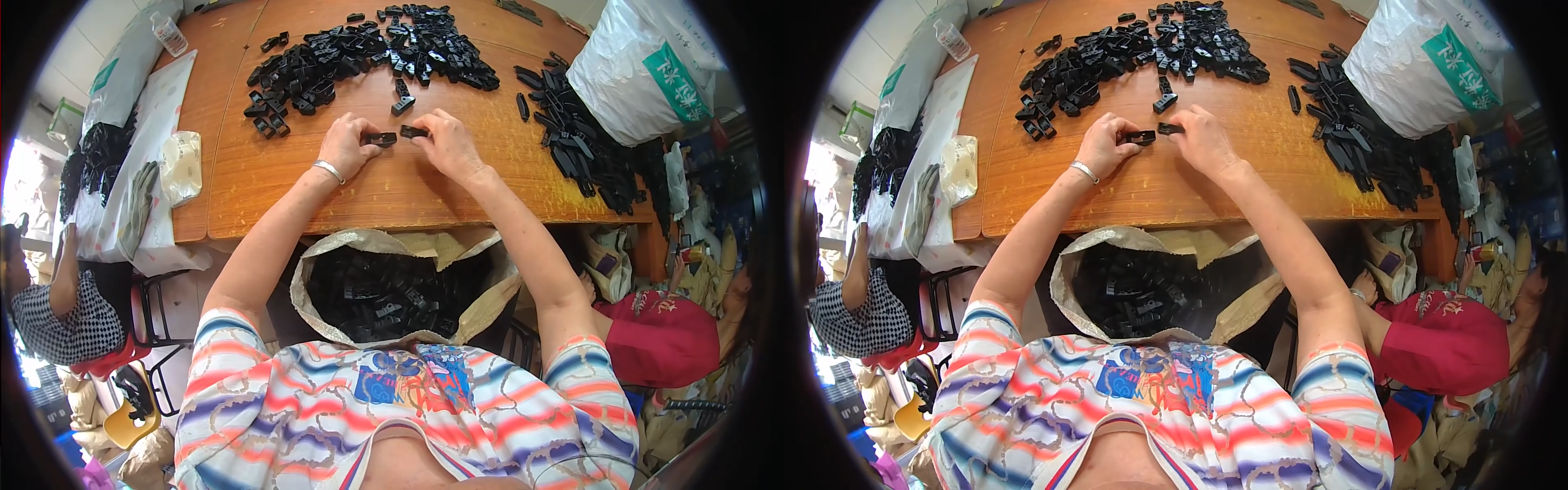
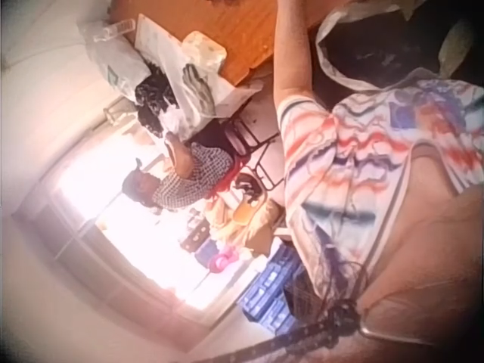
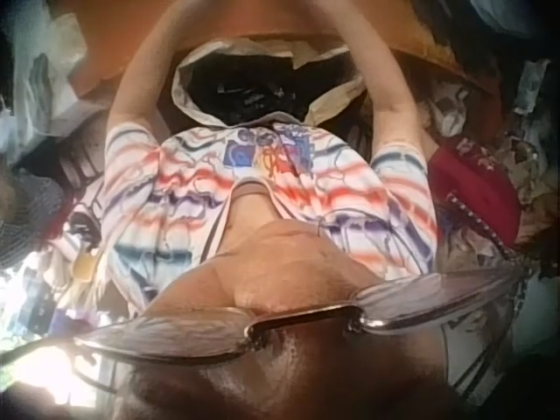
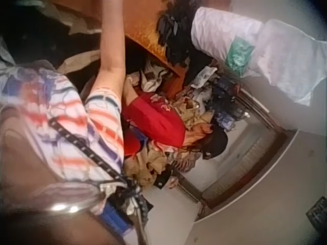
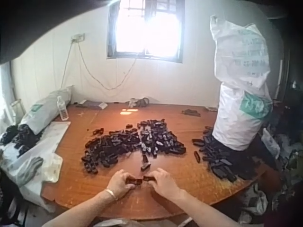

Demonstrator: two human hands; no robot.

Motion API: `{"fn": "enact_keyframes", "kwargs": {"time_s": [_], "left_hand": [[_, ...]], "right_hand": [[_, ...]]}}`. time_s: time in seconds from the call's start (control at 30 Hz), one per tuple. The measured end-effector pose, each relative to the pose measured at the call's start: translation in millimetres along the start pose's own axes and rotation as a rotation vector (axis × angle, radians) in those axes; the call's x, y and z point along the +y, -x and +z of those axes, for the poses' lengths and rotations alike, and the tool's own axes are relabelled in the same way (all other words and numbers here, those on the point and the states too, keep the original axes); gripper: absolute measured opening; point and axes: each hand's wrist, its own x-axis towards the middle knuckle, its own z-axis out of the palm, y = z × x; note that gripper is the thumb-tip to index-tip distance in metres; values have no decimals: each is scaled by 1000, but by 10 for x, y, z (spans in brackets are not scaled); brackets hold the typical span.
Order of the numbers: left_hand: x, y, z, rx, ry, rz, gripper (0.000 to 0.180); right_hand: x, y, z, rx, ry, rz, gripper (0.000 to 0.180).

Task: Assembling small black plastic components by hand at a workbench.

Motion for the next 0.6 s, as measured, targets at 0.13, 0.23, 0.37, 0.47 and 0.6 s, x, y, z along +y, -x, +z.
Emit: {"fn": "enact_keyframes", "kwargs": {"time_s": [0.13,0.23,0.37,0.47,0.6], "left_hand": [[-19,0,16,10,-13,-15,30],[-15,-2,25,14,-1,-8,30],[-39,5,21,2,-15,-15,30],[-38,0,24,-2,-10,-12,31],[-30,-30,-26,-72,80,-46,24]], "right_hand": [[-204,-98,191,30,-20,-173,21],[-198,-136,277,-1,10,-163,19],[-185,-160,270,-38,32,-193,19],[-167,-177,274,-53,42,-213,18],[-162,-166,296,-78,80,-171,18]]}}
